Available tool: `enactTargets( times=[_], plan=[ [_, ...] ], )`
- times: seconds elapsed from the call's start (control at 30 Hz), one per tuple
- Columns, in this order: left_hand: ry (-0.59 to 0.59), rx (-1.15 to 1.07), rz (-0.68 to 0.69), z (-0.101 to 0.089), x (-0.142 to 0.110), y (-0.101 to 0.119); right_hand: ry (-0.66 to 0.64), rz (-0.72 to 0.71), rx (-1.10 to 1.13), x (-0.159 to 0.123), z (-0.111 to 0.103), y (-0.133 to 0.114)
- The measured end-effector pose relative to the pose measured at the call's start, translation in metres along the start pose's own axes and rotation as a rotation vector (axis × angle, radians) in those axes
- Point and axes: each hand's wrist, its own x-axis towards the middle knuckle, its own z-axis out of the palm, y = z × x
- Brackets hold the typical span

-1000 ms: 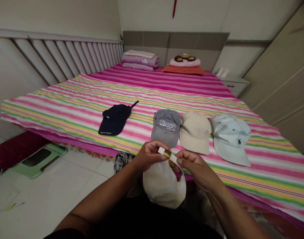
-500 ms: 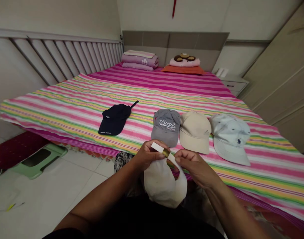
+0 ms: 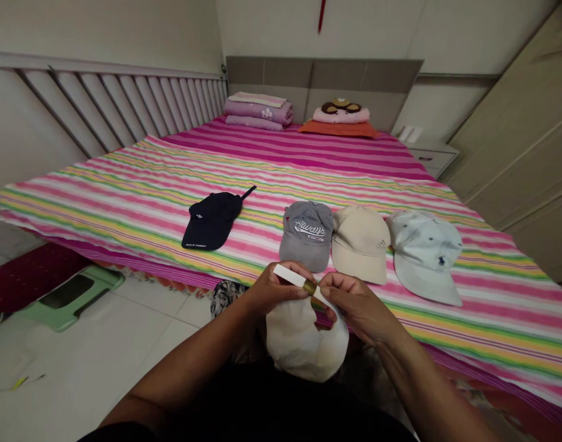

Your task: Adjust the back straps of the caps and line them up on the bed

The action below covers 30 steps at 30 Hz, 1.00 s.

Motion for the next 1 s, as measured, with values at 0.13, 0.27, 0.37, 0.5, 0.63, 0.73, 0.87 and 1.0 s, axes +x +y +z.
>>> enactTargets(
  times=[0.13, 0.27, 0.37, 0.5, 0.63, 0.73, 0.87, 1.0],
  plan=[
    [0.008, 0.05, -0.002, 0.0, 0.001, 0.001, 0.029, -0.005, -0.096, 0.003, -0.003, 0.0],
    [0.015, 0.112, -0.013, -0.001, 0.001, 0.004, 0.103, -0.052, -0.225, 0.006, -0.005, -0.001],
    [-0.004, 0.118, -0.011, -0.004, -0.001, 0.004, 0.106, -0.046, -0.203, 0.007, -0.004, -0.001],
    [-0.068, -0.021, -0.085, -0.01, -0.001, 0.008, 0.114, -0.05, -0.201, 0.006, -0.001, -0.003],
    [-0.108, -0.107, -0.194, -0.017, 0.007, 0.019, 0.11, -0.057, -0.218, 0.007, 0.0, -0.004],
    [-0.116, -0.002, -0.36, -0.018, 0.015, 0.031, 0.109, -0.06, -0.228, 0.009, 0.0, -0.005],
    [-0.167, 0.196, -0.516, -0.016, 0.021, 0.044, 0.125, -0.056, -0.256, 0.012, -0.001, -0.004],
    [-0.185, 0.242, -0.48, -0.011, 0.019, 0.042, 0.128, -0.054, -0.26, 0.014, -0.005, -0.004]
  ],
)
